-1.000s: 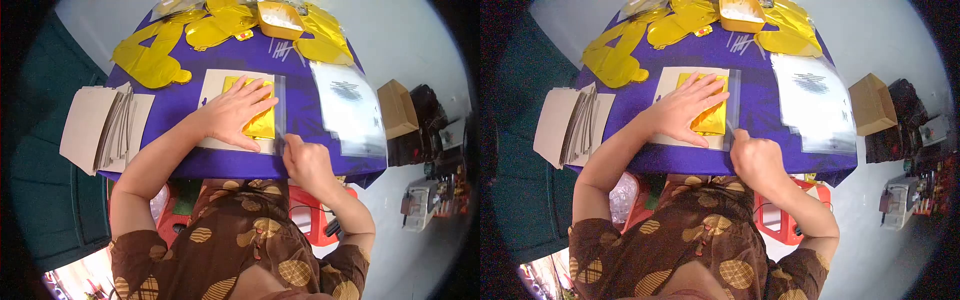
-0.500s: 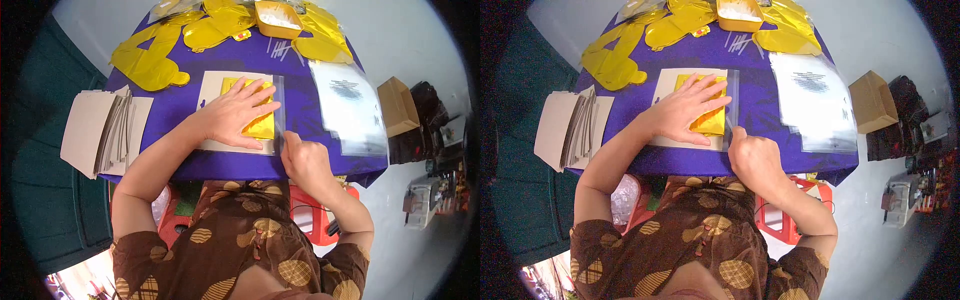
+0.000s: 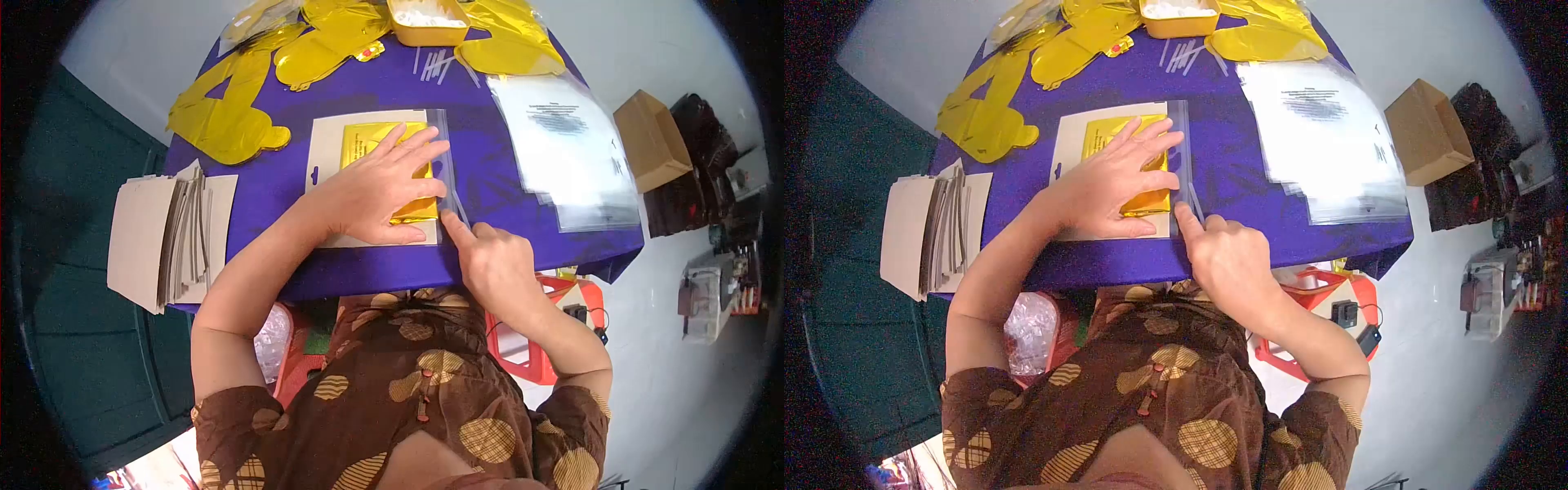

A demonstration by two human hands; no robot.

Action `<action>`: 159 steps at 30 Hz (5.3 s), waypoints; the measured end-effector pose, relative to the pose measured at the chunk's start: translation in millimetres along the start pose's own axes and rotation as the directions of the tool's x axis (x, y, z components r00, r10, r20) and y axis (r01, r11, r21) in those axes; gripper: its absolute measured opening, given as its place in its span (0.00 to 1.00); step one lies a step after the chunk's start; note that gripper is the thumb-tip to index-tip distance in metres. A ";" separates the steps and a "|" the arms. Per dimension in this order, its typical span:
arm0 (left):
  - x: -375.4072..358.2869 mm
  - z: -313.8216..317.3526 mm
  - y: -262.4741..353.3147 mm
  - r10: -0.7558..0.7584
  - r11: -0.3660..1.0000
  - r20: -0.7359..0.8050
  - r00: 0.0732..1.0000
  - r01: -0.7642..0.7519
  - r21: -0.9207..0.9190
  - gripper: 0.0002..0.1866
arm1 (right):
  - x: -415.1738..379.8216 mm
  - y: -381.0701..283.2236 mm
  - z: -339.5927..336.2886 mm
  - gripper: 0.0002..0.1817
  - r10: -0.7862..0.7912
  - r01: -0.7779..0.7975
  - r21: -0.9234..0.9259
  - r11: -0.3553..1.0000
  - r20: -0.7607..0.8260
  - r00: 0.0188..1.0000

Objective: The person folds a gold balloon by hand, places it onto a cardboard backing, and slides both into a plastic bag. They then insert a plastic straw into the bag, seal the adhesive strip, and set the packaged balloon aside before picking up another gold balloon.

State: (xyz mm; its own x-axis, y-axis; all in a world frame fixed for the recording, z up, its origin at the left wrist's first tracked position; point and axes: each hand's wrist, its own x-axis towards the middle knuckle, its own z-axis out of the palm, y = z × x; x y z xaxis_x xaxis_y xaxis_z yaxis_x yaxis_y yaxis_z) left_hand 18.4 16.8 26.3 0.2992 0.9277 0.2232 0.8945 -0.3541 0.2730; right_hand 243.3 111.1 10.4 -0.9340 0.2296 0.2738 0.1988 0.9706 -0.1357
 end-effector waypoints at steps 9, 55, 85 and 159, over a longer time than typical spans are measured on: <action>1.5 1.7 1.0 -0.016 1.000 0.011 1.000 0.016 0.001 0.27 | 1.0 -0.2 -0.8 0.25 -0.048 0.050 -0.079 0.996 0.026 0.998; -15.1 24.1 -25.9 -0.161 0.979 0.038 0.986 0.155 0.132 0.29 | 15.0 33.3 -27.7 0.04 -0.061 0.020 0.279 0.960 0.138 0.989; -16.7 30.9 -30.6 -0.152 0.986 -0.034 0.988 0.154 0.057 0.31 | 50.6 31.1 -11.5 0.07 -0.329 0.287 0.226 0.931 0.180 0.927; -16.7 34.4 -31.2 -0.108 0.986 -0.092 0.990 0.119 0.117 0.30 | 52.4 24.5 -12.0 0.04 -0.279 0.156 0.391 0.907 0.279 0.919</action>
State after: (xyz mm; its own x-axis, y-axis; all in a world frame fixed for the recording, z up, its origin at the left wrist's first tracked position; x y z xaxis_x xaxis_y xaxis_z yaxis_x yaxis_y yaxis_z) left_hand -3.0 16.4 -18.1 0.1687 0.9457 0.2779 0.9564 -0.2253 0.1861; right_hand 202.8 147.8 32.9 -0.9965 -0.0798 0.0236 -0.0818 0.8882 -0.4521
